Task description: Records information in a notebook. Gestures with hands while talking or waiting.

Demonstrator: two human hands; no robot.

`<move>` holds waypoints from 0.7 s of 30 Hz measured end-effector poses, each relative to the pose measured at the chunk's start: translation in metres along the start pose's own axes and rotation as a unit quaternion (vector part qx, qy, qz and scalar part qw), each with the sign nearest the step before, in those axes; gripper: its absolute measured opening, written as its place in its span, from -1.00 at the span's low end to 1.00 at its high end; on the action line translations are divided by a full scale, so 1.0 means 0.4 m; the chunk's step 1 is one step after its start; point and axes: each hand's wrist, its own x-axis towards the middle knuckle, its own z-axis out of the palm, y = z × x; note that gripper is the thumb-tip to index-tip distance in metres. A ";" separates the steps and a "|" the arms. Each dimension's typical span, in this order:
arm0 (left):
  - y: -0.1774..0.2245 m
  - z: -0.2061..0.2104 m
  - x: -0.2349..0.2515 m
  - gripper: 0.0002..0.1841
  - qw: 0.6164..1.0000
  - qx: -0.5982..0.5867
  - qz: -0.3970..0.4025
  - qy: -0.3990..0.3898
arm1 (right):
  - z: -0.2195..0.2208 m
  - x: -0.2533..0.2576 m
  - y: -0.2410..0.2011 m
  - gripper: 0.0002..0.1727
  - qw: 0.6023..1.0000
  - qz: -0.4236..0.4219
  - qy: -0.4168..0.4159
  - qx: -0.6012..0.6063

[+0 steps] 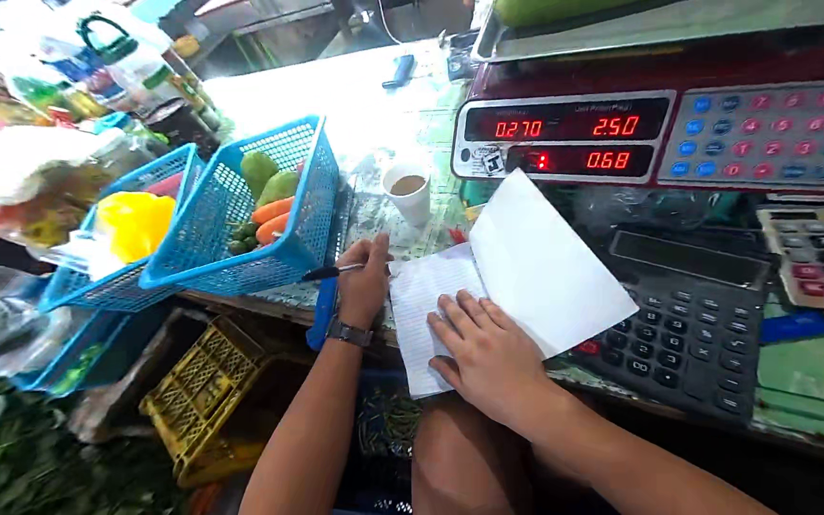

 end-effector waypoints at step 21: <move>-0.005 -0.009 -0.002 -0.59 0.999 -0.021 -0.028 -0.012 | 0.006 0.158 -0.045 -0.21 0.996 0.077 -0.028 0.048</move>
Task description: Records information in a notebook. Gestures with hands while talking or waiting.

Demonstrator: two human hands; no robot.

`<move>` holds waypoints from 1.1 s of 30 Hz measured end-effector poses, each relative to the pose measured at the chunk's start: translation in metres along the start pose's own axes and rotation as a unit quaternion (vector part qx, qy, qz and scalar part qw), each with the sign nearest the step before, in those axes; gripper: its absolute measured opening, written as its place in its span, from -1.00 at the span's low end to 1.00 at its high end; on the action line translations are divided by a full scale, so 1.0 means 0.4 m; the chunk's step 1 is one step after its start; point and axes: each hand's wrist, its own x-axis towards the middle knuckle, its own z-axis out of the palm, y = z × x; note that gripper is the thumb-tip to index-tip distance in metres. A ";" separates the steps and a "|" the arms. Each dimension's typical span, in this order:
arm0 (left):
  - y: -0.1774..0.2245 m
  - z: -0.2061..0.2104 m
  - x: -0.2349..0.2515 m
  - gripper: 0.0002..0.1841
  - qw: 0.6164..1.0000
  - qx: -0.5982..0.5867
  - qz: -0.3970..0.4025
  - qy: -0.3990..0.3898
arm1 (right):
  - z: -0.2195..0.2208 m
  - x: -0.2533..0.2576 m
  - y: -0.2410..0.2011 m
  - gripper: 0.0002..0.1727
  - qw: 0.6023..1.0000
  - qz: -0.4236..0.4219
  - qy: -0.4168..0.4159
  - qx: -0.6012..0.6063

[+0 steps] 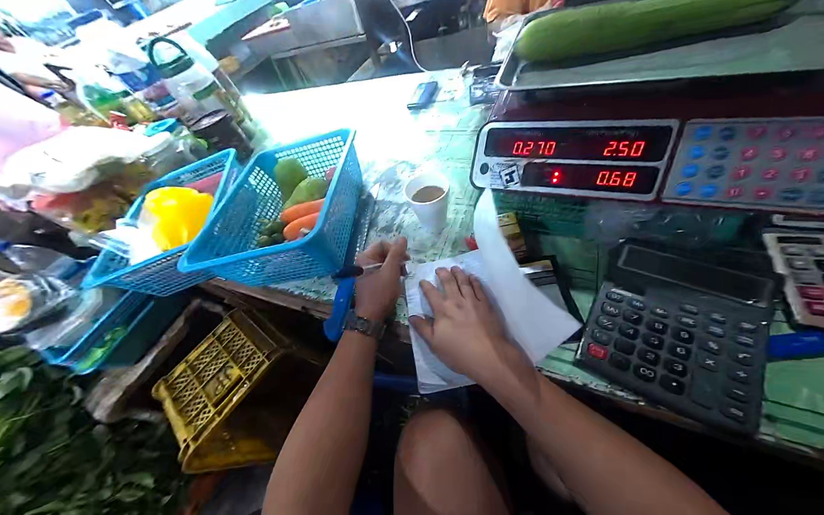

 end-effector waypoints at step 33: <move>-0.014 -0.026 -0.076 -0.55 0.928 0.307 0.205 -0.054 | -0.009 -0.003 -0.005 -0.24 1.000 0.009 0.012 -0.027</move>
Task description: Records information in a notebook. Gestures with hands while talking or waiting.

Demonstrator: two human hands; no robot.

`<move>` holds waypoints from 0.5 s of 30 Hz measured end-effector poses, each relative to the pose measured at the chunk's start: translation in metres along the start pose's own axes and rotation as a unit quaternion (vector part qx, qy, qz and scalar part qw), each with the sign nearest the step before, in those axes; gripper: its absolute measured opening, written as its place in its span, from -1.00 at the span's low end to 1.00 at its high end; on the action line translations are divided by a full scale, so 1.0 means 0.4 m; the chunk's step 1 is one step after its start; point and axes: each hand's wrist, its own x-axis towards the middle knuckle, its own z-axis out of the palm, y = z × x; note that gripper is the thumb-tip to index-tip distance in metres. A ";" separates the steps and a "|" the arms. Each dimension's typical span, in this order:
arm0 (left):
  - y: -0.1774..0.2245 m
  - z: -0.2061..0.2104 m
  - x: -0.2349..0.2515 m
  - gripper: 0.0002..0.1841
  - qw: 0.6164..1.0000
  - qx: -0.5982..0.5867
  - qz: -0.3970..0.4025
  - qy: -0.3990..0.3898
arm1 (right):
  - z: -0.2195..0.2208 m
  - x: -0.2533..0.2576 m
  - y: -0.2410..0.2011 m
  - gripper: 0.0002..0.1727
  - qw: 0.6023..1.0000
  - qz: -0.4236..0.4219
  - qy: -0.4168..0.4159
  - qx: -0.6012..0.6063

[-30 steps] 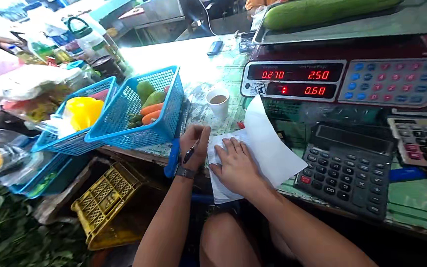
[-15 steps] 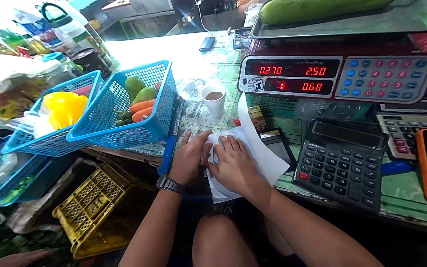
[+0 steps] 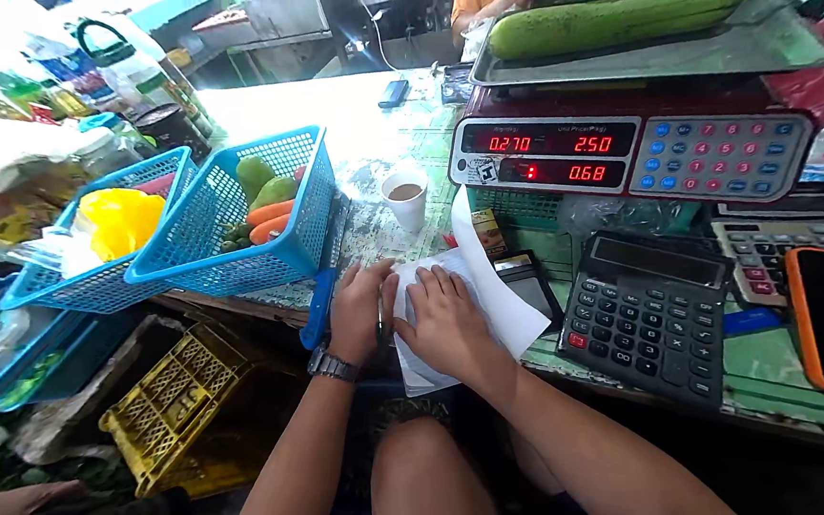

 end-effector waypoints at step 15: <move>0.001 -0.007 0.099 -0.67 0.922 -0.346 -0.167 -0.055 | -0.011 -0.010 0.036 -0.10 0.998 -0.027 -0.051 0.012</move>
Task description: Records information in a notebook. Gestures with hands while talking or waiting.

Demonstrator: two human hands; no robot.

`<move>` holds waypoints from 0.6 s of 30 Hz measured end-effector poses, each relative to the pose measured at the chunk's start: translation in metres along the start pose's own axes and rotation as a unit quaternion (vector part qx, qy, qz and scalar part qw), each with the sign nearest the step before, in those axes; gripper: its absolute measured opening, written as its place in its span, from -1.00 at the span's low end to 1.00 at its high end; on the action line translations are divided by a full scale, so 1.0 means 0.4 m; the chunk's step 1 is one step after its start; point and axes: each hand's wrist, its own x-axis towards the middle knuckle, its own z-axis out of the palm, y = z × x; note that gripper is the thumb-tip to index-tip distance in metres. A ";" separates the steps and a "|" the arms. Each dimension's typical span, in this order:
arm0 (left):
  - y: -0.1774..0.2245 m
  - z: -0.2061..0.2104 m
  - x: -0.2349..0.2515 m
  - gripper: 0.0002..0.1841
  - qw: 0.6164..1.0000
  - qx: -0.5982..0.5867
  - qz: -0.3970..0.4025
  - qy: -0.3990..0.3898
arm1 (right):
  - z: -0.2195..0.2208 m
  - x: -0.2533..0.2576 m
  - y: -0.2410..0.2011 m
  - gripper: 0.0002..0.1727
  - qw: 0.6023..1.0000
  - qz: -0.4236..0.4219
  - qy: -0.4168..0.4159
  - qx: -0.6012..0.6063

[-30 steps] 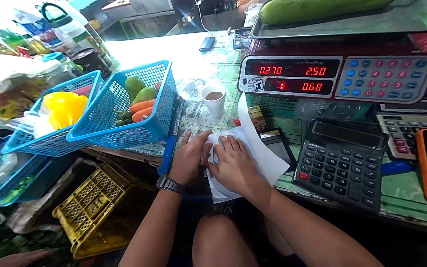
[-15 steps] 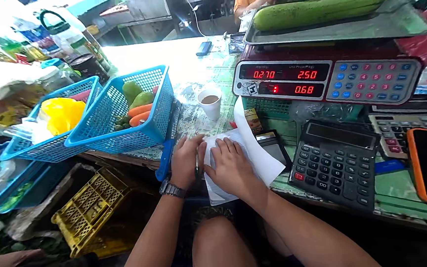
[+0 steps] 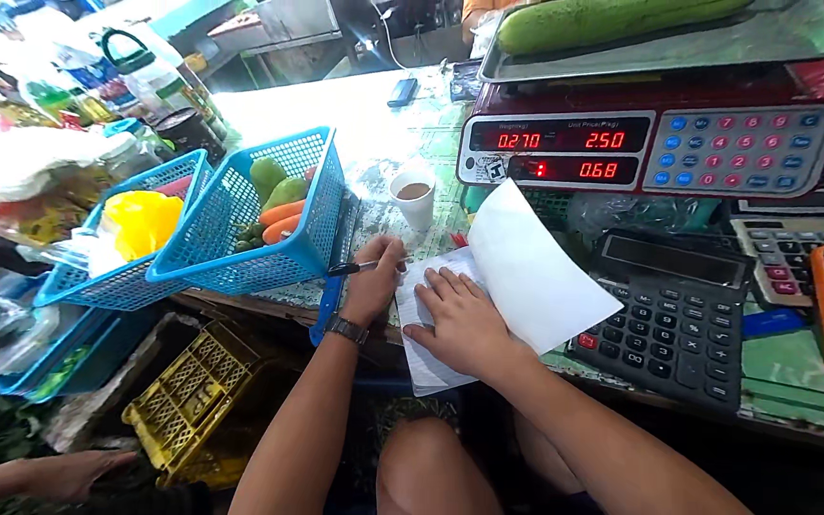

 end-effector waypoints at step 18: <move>-0.023 0.017 -0.036 -0.73 0.980 0.105 0.075 0.155 | -0.005 -0.016 0.012 -0.11 1.000 -0.004 0.009 0.014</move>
